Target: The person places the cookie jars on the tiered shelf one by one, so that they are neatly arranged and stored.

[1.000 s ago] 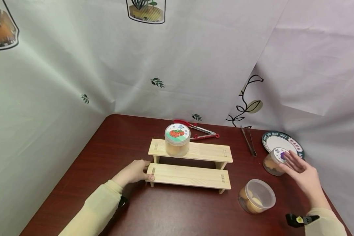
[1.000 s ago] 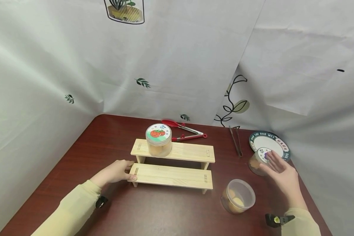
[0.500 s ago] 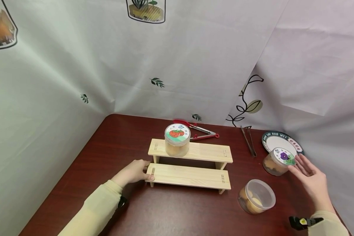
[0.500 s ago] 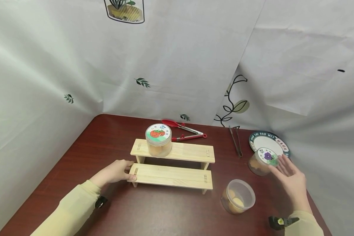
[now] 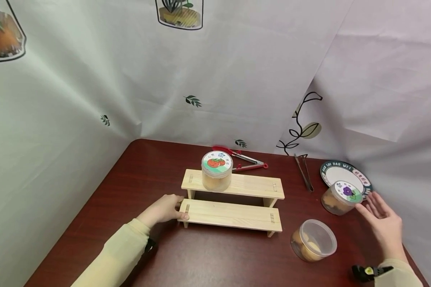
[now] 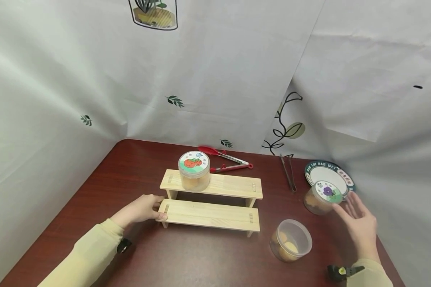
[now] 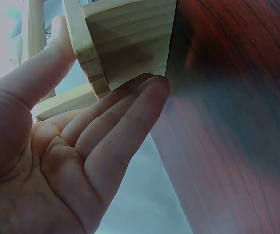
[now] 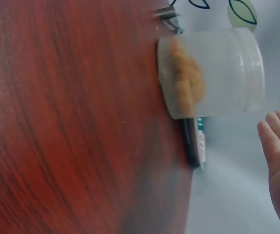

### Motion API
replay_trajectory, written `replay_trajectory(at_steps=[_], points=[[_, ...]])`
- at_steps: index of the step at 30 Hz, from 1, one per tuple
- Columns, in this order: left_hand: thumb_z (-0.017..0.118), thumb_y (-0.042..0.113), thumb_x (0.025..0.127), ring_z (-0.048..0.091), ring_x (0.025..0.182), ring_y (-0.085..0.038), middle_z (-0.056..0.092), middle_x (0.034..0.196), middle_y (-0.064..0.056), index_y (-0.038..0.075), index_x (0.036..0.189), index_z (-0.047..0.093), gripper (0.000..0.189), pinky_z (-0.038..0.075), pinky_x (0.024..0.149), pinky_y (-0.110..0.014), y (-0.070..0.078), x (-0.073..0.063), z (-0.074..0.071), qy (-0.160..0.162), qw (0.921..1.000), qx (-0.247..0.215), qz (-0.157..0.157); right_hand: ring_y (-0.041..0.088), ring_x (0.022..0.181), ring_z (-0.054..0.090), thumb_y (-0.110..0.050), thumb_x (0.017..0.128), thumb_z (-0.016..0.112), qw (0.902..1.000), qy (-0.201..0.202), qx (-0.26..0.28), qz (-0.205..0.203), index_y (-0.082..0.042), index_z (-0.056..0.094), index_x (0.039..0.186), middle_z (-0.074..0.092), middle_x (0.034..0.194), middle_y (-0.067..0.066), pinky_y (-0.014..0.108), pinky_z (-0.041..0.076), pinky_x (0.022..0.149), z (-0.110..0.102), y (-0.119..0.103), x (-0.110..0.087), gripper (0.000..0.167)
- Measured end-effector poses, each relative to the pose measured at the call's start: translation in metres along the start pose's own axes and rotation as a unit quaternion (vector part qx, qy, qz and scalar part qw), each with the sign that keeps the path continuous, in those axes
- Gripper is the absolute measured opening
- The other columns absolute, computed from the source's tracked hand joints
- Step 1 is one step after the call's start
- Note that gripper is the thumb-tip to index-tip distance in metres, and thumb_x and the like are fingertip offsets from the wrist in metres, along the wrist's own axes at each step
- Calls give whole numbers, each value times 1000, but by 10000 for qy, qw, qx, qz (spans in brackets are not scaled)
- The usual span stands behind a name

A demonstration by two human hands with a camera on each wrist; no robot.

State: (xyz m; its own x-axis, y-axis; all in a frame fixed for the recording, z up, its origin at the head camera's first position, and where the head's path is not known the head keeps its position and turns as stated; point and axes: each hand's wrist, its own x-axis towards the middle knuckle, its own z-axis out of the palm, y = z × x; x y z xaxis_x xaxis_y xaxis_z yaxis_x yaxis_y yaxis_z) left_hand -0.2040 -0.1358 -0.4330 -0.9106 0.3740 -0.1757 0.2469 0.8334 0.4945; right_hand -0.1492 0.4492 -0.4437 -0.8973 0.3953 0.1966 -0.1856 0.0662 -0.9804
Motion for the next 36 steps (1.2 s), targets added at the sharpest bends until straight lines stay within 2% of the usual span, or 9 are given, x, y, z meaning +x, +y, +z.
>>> replay_trajectory(at_steps=[5,10,14,18,23,30,36], points=[[82,31,71,64,85,-20,69,88,-7,-2,104,65,50,50,76,-38,2,-1,0,19,10000,-21,2,-17,104,53,2,85,66,9994,109,-119,294,-8,28,148,43,144,-9,2,39,81,-1,8,2,74],[82,31,71,64,84,-19,69,88,-6,-1,104,65,49,50,75,-37,3,-1,0,40,10000,-19,-9,-13,123,39,-7,87,67,9954,137,-698,647,-14,22,151,26,153,-3,0,35,85,-3,14,6,79],[83,30,71,65,87,-21,70,90,-8,-3,107,64,52,50,77,-38,2,-2,0,43,10000,-24,3,-6,134,27,-17,90,65,9824,15,-1692,793,-17,14,152,17,155,-3,0,30,91,-4,16,9,80],[82,30,71,66,92,-24,70,97,-13,-7,114,62,60,51,80,-39,3,-2,-1,18,10000,-37,14,-2,137,22,-24,92,62,9657,-119,-2476,773,-13,9,152,13,156,-1,3,28,96,-2,19,12,81],[82,31,72,66,97,-25,69,103,-16,-9,118,60,64,50,84,-40,1,-1,0,-5,10000,-35,-27,3,139,20,-29,92,62,9589,-222,-2694,859,-9,5,152,8,156,2,4,27,96,1,21,15,85],[81,30,73,66,98,-26,69,104,-17,-10,119,59,64,50,84,-41,2,-2,1,-7,9999,-72,-75,23,141,20,-40,89,63,9432,-238,-3080,1222,-14,1,152,6,155,15,3,29,92,6,24,17,92],[82,28,73,66,95,-24,69,102,-16,-10,118,60,63,51,82,-39,3,-3,2,14,9999,-141,-92,32,140,18,-43,88,64,9401,-174,-3152,1284,-14,1,152,5,156,16,7,27,95,12,22,17,94]])
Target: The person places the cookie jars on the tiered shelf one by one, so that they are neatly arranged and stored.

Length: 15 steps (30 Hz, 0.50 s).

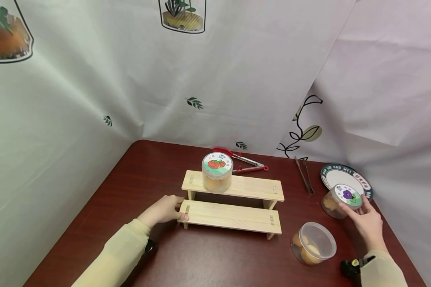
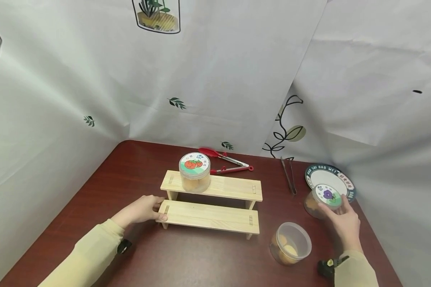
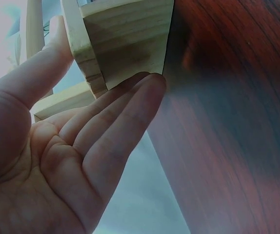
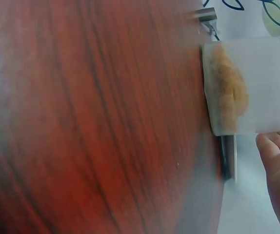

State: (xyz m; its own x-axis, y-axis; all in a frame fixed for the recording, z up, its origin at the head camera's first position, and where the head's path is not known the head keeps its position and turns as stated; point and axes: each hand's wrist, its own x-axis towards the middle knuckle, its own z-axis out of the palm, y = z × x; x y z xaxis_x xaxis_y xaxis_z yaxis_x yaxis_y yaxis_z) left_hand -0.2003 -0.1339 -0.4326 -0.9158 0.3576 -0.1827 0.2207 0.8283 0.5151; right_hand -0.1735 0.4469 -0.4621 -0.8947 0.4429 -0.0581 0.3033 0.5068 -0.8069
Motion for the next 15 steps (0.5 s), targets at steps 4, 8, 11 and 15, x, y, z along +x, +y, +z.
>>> replay_trajectory(at_steps=[4,8,11,15], points=[[81,29,73,66,95,-23,70,102,-16,-9,118,60,62,51,82,-39,-1,1,0,8,10000,-18,-12,33,139,21,-42,87,66,9999,164,-9,43,-13,7,152,12,155,17,6,28,93,2,0,1,93],[81,30,74,66,98,-23,69,106,-17,-9,121,59,65,50,84,-39,-1,2,0,7,10000,-26,-70,33,138,24,-42,86,67,9996,254,-27,80,-12,11,152,16,154,19,5,29,92,3,2,3,91],[81,30,73,66,98,-24,69,106,-16,-9,120,59,64,50,84,-39,-2,3,-1,-6,10000,-3,-59,33,138,25,-42,86,67,9996,238,-53,117,-12,12,152,17,154,19,6,30,92,3,2,4,91],[81,30,73,66,98,-25,69,104,-16,-9,119,60,64,50,84,-40,-4,2,0,-25,10000,-4,35,35,137,25,-43,86,66,9996,219,-99,117,-12,11,152,18,153,20,8,31,93,3,0,6,91]])
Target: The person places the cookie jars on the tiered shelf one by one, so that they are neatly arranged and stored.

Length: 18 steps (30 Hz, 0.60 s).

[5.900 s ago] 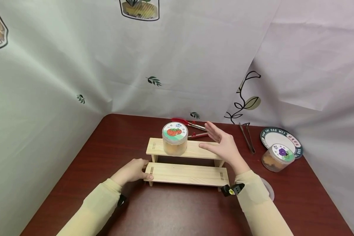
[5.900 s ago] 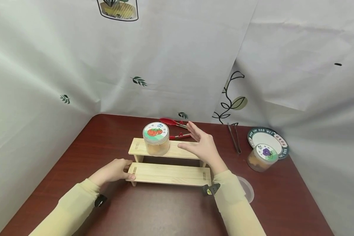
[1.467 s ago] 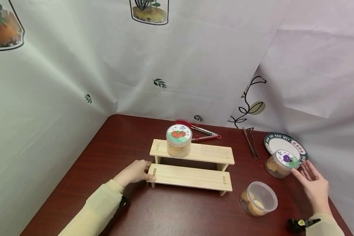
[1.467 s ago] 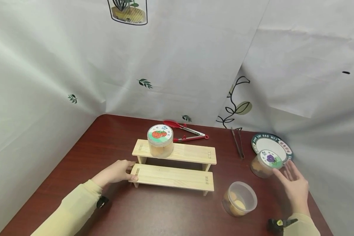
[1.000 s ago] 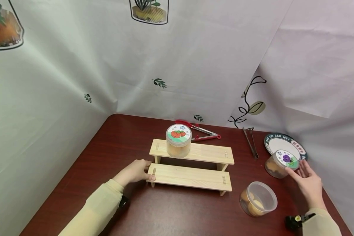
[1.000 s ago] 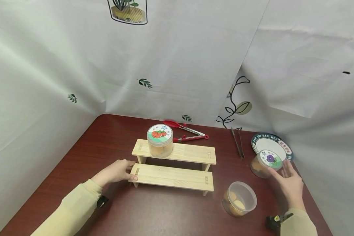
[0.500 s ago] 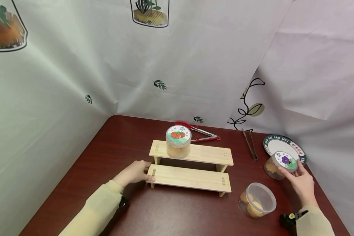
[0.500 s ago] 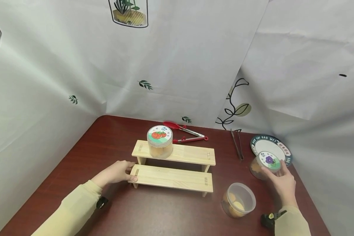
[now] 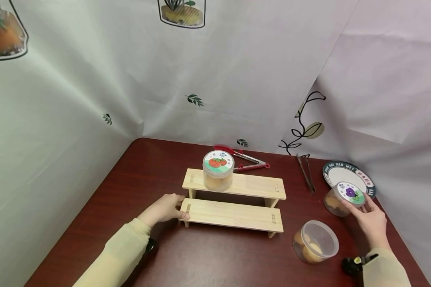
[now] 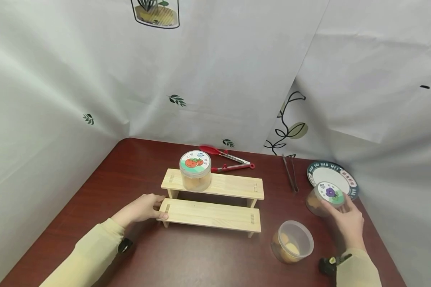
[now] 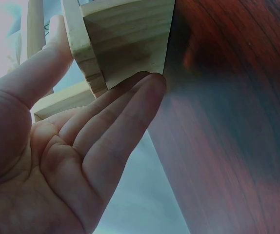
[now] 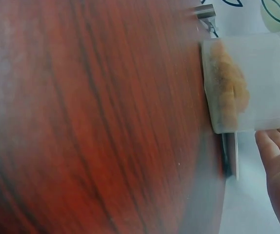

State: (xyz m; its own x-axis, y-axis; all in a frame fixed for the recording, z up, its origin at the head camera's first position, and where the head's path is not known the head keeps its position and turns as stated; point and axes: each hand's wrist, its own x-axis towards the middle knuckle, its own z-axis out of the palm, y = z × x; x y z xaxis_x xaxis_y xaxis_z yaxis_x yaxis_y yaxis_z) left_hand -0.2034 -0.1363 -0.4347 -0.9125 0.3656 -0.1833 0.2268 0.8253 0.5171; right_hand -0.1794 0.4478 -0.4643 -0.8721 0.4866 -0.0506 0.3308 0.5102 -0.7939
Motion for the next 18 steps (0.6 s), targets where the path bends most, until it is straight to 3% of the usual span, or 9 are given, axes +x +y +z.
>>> replay_trajectory(at_steps=[18], points=[[80,29,74,66,96,-24,70,102,-16,-9,119,59,63,51,83,-40,-3,3,2,8,9999,-98,25,34,136,30,-44,85,68,9998,173,-69,6,-13,15,152,24,151,20,9,36,90,0,-2,-6,91]])
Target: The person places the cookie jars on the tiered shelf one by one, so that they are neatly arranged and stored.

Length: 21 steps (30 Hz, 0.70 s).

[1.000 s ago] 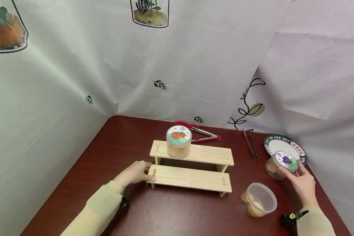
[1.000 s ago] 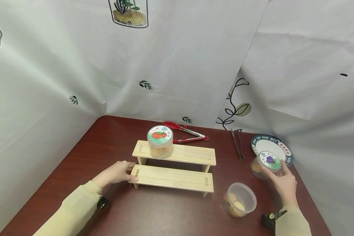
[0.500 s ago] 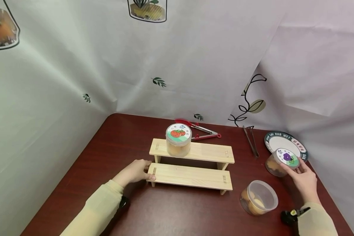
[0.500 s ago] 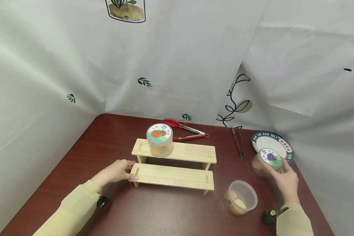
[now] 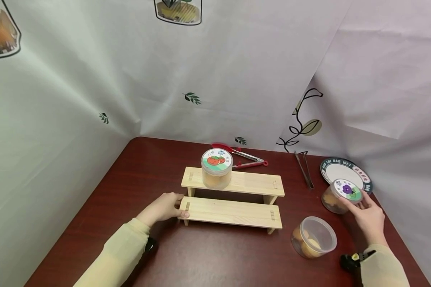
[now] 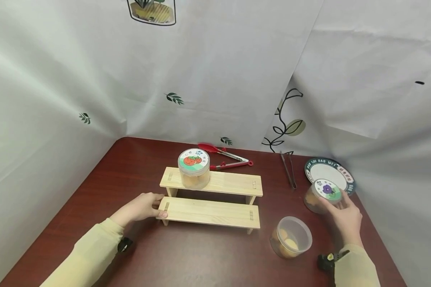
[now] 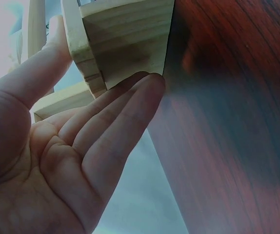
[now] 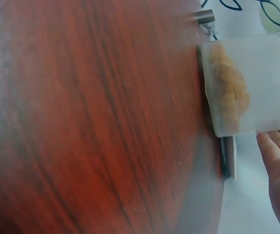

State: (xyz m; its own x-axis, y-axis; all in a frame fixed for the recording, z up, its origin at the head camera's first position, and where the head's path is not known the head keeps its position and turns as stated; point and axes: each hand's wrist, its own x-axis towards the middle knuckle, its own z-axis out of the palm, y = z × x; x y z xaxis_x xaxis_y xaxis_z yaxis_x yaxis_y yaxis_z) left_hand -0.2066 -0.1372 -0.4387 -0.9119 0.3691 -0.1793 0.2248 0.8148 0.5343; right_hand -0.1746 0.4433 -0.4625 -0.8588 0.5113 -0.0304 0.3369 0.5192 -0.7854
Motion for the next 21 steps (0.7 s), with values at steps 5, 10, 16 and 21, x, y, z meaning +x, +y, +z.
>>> replay_trajectory(at_steps=[5,10,16,21], points=[[80,29,74,66,97,-24,70,103,-16,-9,120,59,64,50,84,-40,0,0,0,-7,10000,2,-3,27,136,32,-43,85,68,10000,32,76,47,-13,19,152,27,150,21,4,37,85,-2,-1,-3,89],[80,30,74,66,97,-24,70,102,-16,-9,120,59,64,51,83,-39,0,-2,-1,-15,10000,7,42,22,137,31,-42,86,67,9998,47,199,70,-16,19,152,24,152,19,2,34,86,-5,-7,-6,86],[80,30,75,67,97,-24,70,101,-16,-9,120,58,64,51,83,-39,0,-2,-1,-9,10000,-58,61,19,136,33,-40,87,67,9997,-1,244,-51,-16,18,152,24,151,21,1,36,82,-8,-12,-10,85],[80,28,74,66,97,-24,69,104,-18,-12,123,56,68,50,85,-40,-1,-2,0,26,9999,-155,1,7,132,36,-38,87,67,9991,-5,331,-273,-17,20,152,25,150,22,0,37,78,-12,-16,-14,82]])
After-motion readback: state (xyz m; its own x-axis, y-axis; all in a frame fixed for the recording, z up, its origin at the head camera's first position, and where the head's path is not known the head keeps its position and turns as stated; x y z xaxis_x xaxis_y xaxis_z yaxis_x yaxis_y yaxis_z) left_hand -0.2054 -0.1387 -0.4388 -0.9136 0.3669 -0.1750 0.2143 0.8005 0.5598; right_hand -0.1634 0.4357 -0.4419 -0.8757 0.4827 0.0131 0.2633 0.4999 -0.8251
